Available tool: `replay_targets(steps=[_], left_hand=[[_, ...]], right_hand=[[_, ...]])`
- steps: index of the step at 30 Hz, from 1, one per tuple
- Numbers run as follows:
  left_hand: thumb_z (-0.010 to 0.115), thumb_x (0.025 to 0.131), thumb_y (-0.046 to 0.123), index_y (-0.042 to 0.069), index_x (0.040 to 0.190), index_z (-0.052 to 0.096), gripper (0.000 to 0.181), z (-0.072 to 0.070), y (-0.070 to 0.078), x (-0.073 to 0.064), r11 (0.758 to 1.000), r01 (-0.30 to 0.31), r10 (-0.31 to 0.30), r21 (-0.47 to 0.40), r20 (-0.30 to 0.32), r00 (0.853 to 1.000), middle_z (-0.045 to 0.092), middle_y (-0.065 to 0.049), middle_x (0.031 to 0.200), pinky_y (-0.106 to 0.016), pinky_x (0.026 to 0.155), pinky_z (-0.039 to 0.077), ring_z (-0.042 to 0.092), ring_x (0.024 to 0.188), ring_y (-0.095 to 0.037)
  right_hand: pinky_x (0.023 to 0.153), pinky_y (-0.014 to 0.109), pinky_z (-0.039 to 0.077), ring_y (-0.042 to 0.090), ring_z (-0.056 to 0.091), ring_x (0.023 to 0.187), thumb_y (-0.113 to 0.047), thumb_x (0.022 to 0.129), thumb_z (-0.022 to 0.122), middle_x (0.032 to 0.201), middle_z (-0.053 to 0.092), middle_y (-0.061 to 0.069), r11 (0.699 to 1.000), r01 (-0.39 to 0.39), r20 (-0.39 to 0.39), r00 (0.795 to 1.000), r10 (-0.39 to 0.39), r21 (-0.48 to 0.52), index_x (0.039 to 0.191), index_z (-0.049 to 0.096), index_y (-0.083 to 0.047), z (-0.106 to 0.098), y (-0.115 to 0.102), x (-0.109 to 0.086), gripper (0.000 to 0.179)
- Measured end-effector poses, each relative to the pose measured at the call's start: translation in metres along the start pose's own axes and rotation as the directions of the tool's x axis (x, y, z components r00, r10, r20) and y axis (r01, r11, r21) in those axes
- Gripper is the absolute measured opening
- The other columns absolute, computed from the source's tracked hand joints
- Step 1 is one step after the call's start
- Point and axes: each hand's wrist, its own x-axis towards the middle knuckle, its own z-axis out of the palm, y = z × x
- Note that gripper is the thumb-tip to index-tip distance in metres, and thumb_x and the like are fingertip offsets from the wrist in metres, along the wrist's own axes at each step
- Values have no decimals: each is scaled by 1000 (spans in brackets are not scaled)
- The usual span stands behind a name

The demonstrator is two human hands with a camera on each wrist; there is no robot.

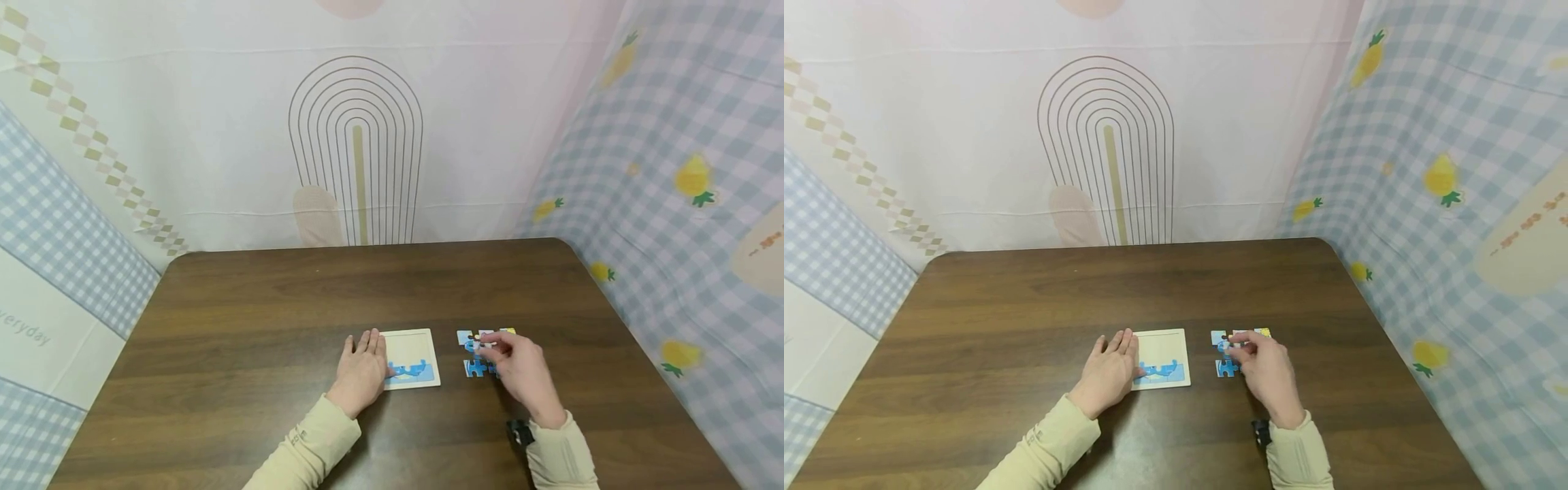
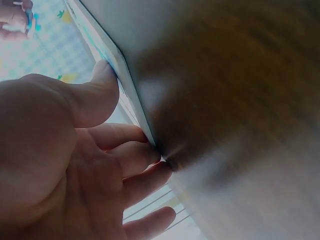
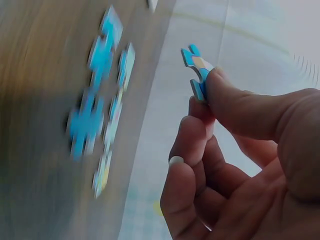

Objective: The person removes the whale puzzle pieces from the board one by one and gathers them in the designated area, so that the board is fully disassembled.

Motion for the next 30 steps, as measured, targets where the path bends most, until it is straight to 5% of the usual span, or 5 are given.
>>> replay_targets(steps=[7, 13, 30], left_hand=[[50, 99, 41, 0, 146, 41, 63, 0, -1, 0, 1000, -2, 2, 5, -12, 1000, 37, -16, 152, -52, 112, 25, 33, 141, -29], [50, 98, 41, -1, 145, 41, 64, 2, -1, -1, 1000, -7, 7, 8, -24, 1000, 38, -16, 151, -52, 112, 26, 34, 140, -29], [52, 98, 42, 0, 146, 41, 65, 1, -1, 1, 1000, 3, -2, 6, -3, 1000, 37, -15, 152, -52, 112, 25, 33, 141, -29]], right_hand=[[54, 28, 40, 18, 52, 66, -20, 90, 71, 81, 66, 6, 996, -86, -31, 996, 86, -26, 111, 73, -7, -29, 32, -1, 24], [64, 34, 47, 15, 61, 69, -25, 85, 77, 76, 70, 4, 987, -154, -42, 987, 152, -51, 101, 70, 0, -41, 51, -2, 31], [62, 34, 45, 20, 59, 71, -18, 89, 71, 78, 68, 4, 957, -286, 76, 954, 289, -56, 96, 68, 0, -32, 66, 4, 19]])
